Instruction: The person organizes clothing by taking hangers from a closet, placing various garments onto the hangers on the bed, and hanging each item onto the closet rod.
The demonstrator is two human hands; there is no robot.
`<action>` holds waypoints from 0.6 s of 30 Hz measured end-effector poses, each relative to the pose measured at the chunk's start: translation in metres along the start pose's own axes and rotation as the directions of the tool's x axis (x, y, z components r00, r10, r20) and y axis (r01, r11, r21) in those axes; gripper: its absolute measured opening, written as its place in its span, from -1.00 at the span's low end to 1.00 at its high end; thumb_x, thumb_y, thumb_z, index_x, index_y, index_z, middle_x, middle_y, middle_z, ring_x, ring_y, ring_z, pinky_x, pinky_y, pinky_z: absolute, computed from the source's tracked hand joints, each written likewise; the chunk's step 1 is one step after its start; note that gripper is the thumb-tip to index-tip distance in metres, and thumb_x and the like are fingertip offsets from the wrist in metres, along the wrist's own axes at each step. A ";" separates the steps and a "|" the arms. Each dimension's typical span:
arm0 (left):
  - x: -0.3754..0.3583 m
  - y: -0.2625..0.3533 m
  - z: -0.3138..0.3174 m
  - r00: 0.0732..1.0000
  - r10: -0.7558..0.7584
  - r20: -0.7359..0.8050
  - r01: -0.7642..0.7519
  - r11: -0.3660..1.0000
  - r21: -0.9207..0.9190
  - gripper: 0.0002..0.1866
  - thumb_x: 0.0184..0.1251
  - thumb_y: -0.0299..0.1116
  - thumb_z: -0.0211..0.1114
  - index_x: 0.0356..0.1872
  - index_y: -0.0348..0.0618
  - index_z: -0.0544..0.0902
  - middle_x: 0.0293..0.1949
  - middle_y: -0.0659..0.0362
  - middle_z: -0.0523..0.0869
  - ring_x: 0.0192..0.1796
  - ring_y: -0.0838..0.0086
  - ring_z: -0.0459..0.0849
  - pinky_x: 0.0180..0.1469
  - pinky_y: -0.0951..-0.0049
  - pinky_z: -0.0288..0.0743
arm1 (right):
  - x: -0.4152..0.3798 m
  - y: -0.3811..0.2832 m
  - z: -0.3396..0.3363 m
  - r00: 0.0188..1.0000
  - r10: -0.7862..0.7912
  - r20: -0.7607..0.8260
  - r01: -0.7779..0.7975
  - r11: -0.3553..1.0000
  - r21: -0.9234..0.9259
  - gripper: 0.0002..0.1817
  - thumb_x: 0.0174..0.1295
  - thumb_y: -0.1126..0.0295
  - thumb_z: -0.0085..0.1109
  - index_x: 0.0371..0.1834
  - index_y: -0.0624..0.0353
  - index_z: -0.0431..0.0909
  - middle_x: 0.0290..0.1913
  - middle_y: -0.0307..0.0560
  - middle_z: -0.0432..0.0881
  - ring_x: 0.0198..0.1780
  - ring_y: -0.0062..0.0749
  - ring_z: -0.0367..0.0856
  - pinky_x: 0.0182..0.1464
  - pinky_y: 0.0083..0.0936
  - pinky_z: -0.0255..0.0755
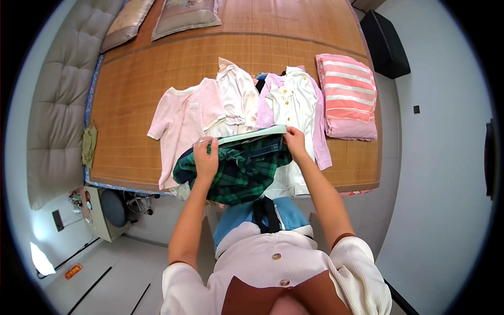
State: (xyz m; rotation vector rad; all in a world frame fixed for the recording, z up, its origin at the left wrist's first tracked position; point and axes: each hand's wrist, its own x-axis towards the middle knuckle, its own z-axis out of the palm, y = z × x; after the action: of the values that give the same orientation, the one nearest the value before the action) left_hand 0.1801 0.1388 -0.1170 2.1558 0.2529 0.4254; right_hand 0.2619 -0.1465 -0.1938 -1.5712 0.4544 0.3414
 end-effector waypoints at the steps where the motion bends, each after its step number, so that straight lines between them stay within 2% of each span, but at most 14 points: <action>1: 0.001 0.002 -0.003 1.000 0.011 -0.004 -0.011 1.000 -0.011 -0.77 0.43 -0.34 0.17 -0.34 -0.34 0.59 -0.34 -0.03 0.62 -0.22 0.07 0.57 -0.09 0.20 0.39 | -0.008 -0.022 -0.002 1.000 -0.009 0.012 0.010 1.000 -0.023 -0.89 0.26 0.46 0.21 -0.24 0.22 0.68 -0.44 -0.36 0.58 -0.45 -0.68 0.45 -0.37 -0.70 0.36; 5: 0.006 0.005 -0.012 1.000 0.017 0.019 -0.016 0.999 -0.033 -0.76 0.44 -0.35 0.13 -0.35 -0.33 0.58 -0.35 -0.04 0.60 -0.25 0.06 0.56 -0.13 0.21 0.39 | -0.011 -0.049 -0.013 0.993 -0.082 0.086 0.093 0.987 -0.130 -0.88 0.27 0.44 0.24 -0.20 0.20 0.69 -0.40 -0.34 0.61 -0.41 -0.68 0.50 -0.34 -0.71 0.41; 8: 0.013 0.003 -0.016 0.993 0.078 0.089 -0.075 0.996 -0.039 -0.77 0.43 -0.36 0.13 -0.37 -0.33 0.58 -0.38 -0.05 0.60 -0.26 0.04 0.55 -0.14 0.16 0.39 | -0.008 -0.064 -0.019 0.992 0.014 0.126 0.001 0.993 -0.115 -0.86 0.26 0.45 0.24 -0.17 0.23 0.70 -0.37 -0.32 0.64 -0.38 -0.67 0.53 -0.33 -0.69 0.43; 9: 0.014 0.002 -0.018 0.987 0.104 0.121 -0.105 0.994 0.001 -0.76 0.43 -0.36 0.13 -0.38 -0.34 0.57 -0.38 -0.06 0.60 -0.27 0.03 0.55 -0.14 0.15 0.39 | -0.008 -0.069 -0.021 0.988 0.076 0.131 -0.072 0.997 -0.035 -0.85 0.26 0.45 0.23 -0.17 0.25 0.70 -0.36 -0.32 0.65 -0.40 -0.65 0.54 -0.34 -0.69 0.43; 11: 0.016 0.001 -0.022 0.970 0.155 0.188 -0.172 0.982 0.077 -0.76 0.42 -0.37 0.14 -0.40 -0.35 0.57 -0.39 -0.07 0.61 -0.27 0.01 0.56 -0.14 0.11 0.39 | -0.004 -0.066 -0.019 0.992 -0.021 0.127 0.036 0.992 -0.118 -0.85 0.25 0.44 0.24 -0.19 0.26 0.70 -0.37 -0.29 0.66 -0.42 -0.63 0.54 -0.35 -0.65 0.44; 12: 0.016 0.002 -0.020 0.977 0.156 0.142 -0.170 0.981 0.092 -0.75 0.42 -0.37 0.14 -0.41 -0.35 0.58 -0.40 -0.07 0.62 -0.27 0.00 0.56 -0.14 0.11 0.39 | -0.004 -0.066 -0.019 0.990 -0.069 0.126 0.089 0.983 -0.158 -0.85 0.24 0.44 0.24 -0.20 0.26 0.70 -0.38 -0.27 0.67 -0.43 -0.62 0.54 -0.35 -0.63 0.45; 13: 0.015 0.004 -0.017 0.983 0.158 0.096 -0.168 0.980 0.107 -0.75 0.41 -0.37 0.14 -0.42 -0.35 0.58 -0.40 -0.08 0.62 -0.27 0.00 0.56 -0.14 0.10 0.39 | -0.006 -0.064 -0.014 0.966 -0.244 0.088 0.259 0.896 -0.359 -0.84 0.21 0.43 0.26 -0.21 0.25 0.70 -0.40 -0.16 0.69 -0.47 -0.50 0.57 -0.33 -0.52 0.47; 14: 0.014 0.006 -0.013 0.986 0.160 0.051 -0.165 0.979 0.120 -0.74 0.41 -0.38 0.14 -0.43 -0.36 0.58 -0.40 -0.08 0.63 -0.27 -0.01 0.56 -0.13 0.09 0.39 | -0.007 -0.058 -0.006 0.900 -0.430 0.071 0.420 0.810 -0.410 -0.85 0.18 0.43 0.25 -0.25 0.26 0.69 -0.39 -0.02 0.68 -0.44 -0.31 0.61 -0.28 -0.41 0.50; 16: 0.012 0.011 -0.006 0.994 0.107 0.026 -0.109 0.991 0.076 -0.73 0.41 -0.37 0.14 -0.45 -0.37 0.59 -0.39 -0.09 0.64 -0.27 -0.02 0.57 -0.13 0.09 0.39 | -0.032 -0.076 0.017 0.803 -0.595 0.037 0.526 0.677 -0.514 -0.87 0.19 0.44 0.22 -0.27 0.26 0.67 -0.36 0.04 0.66 -0.36 -0.16 0.64 -0.24 -0.36 0.50; 18: 0.011 0.018 0.002 0.995 0.102 0.000 -0.102 0.995 -0.005 -0.73 0.41 -0.37 0.14 -0.45 -0.37 0.59 -0.40 -0.09 0.64 -0.26 -0.02 0.57 -0.13 0.09 0.39 | -0.050 -0.087 0.039 0.742 -0.668 0.055 0.587 0.608 -0.534 -0.91 0.19 0.48 0.19 -0.30 0.26 0.62 -0.36 0.05 0.62 -0.31 -0.09 0.61 -0.20 -0.29 0.49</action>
State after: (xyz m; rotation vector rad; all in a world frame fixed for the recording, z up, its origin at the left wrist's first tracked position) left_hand 0.1914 0.1301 -0.1010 2.1703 0.1422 0.4829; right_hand 0.2629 -0.1017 -0.0959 -2.1908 -0.1365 -0.2433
